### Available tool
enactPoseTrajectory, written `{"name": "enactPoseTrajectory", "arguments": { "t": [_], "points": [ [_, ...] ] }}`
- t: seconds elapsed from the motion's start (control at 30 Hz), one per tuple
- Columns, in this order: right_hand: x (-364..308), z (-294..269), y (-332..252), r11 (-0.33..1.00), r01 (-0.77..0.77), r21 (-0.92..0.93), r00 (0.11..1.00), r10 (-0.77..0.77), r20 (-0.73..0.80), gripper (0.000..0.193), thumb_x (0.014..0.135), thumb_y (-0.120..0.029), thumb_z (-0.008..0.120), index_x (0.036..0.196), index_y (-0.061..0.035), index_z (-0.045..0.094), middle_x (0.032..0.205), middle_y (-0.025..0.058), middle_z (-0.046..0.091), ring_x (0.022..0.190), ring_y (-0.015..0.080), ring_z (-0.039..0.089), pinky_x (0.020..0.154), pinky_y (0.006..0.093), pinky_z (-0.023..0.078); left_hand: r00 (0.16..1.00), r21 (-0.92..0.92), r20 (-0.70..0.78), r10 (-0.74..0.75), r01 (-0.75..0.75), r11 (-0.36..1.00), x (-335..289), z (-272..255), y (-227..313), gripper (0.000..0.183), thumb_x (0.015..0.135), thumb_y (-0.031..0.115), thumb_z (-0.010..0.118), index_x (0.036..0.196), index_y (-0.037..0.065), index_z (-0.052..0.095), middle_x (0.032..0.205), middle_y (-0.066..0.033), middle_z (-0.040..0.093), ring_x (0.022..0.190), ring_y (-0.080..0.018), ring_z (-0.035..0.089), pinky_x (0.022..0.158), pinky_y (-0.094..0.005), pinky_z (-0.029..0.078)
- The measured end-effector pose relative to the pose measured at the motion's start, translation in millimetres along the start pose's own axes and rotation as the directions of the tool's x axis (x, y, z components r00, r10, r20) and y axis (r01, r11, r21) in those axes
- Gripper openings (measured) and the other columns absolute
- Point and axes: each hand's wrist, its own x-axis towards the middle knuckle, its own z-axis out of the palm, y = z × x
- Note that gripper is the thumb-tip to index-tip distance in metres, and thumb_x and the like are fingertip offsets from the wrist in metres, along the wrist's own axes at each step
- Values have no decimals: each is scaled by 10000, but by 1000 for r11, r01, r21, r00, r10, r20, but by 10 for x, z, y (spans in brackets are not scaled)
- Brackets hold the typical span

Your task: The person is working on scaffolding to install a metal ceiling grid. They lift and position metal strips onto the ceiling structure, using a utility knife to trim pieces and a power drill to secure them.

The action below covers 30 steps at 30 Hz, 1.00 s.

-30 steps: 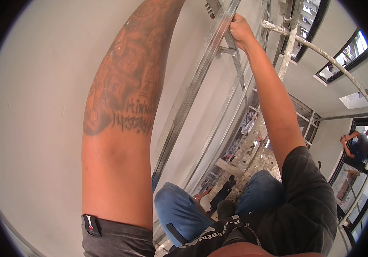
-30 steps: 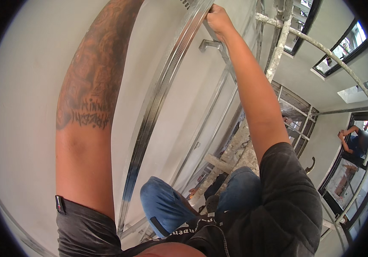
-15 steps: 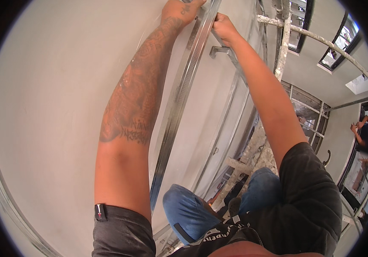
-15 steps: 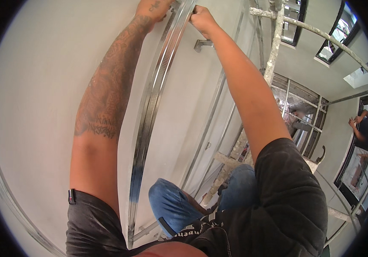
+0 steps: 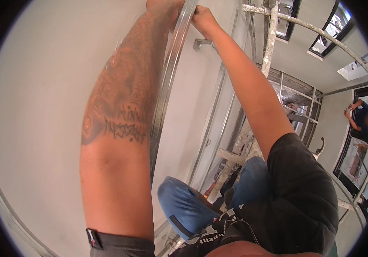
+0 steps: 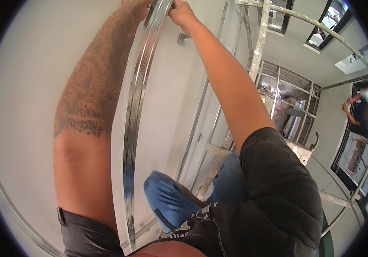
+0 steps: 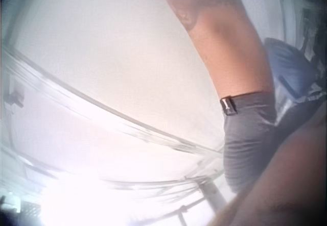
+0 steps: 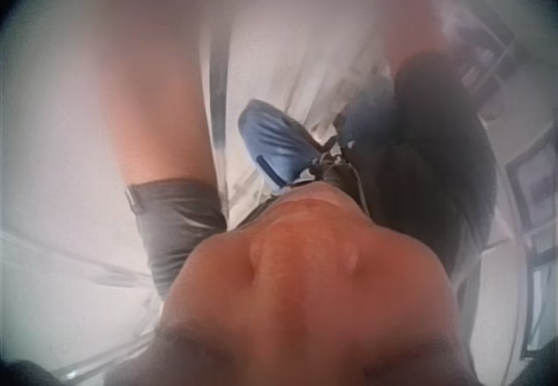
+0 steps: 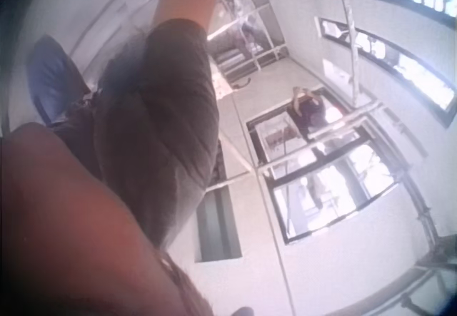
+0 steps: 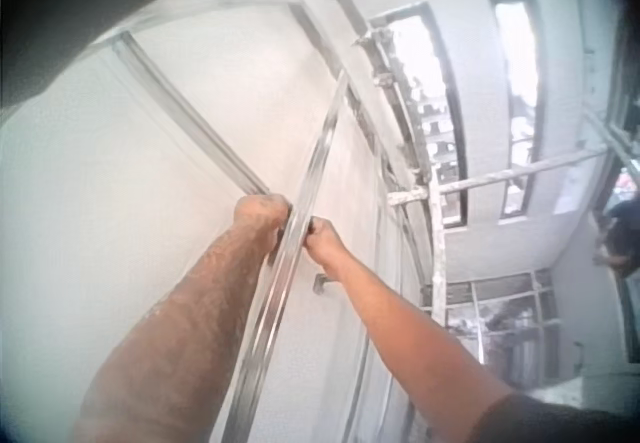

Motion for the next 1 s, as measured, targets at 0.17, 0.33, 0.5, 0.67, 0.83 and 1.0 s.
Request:
{"name": "enactPoseTrajectory", "arguments": {
  "t": [0.17, 0.33, 0.5, 0.67, 0.83, 1.0],
  "points": [
    [-11, -123, -19, 999, -8, 39, 1000, 7, 18, 262, 953, -69, 656, 1197, 22, 683, 1115, 94, 726, 1035, 180, 667, 980, 334, 500, 933, 526, 185, 310, -360, 771, -152, -245, 144, 258, 888, 171, 631, 875, -77, 699, 885, -228, 724, 843, -402, 715, 751, -499, 570],
    [-24, -64, -102, 995, -44, -93, 999, 42, -22, 317, 939, -109, 685, 1221, 35, 675, 1158, 120, 722, 1089, 206, 663, 1015, 361, 487, 422, 767, 550, 721, -598, -235, -585, -632, 735, 152, 878, 172, 668, 947, 42, 707, 944, -179, 720, 1048, -361, 682, 1028, -529, 473],
    [-63, -4, -84, 998, -44, -46, 999, 43, -26, 330, 921, -105, 684, 1224, 28, 687, 1182, 130, 723, 1116, 223, 660, 1026, 376, 487, 193, 508, 851, 489, -538, -673, -273, -627, 582, 210, 863, 209, 699, 1024, 75, 684, 1016, -101, 707, 1126, -272, 649, 1135, -501, 396],
    [77, -77, 25, 988, 100, -116, 995, -98, 16, 213, 882, -63, 594, 1041, 34, 698, 835, 45, 692, 795, 161, 612, 745, 340, 498, 347, 482, 876, 335, -608, -631, -186, -466, 511, 249, 866, 257, 724, 990, 47, 676, 997, -75, 712, 1078, -262, 670, 1121, -485, 433],
    [83, 25, 102, 994, 105, -17, 994, -105, 7, 172, 884, -27, 601, 967, -19, 751, 885, 12, 711, 808, 145, 604, 765, 325, 495, 272, 373, 927, 257, -616, -693, -37, -589, 534, 258, 937, 268, 651, 1069, 48, 675, 1016, -82, 706, 1038, -243, 675, 977, -466, 510],
    [158, 50, 165, 987, 156, -32, 987, -155, 30, 183, 884, -42, 631, 1014, -16, 757, 929, 24, 732, 853, 153, 632, 810, 320, 506, 104, 268, 960, 259, -598, -755, 18, -699, 490, 282, 981, 250, 576, 1149, 39, 661, 1057, -93, 697, 1032, -256, 672, 954, -454, 516]
  ]
}}
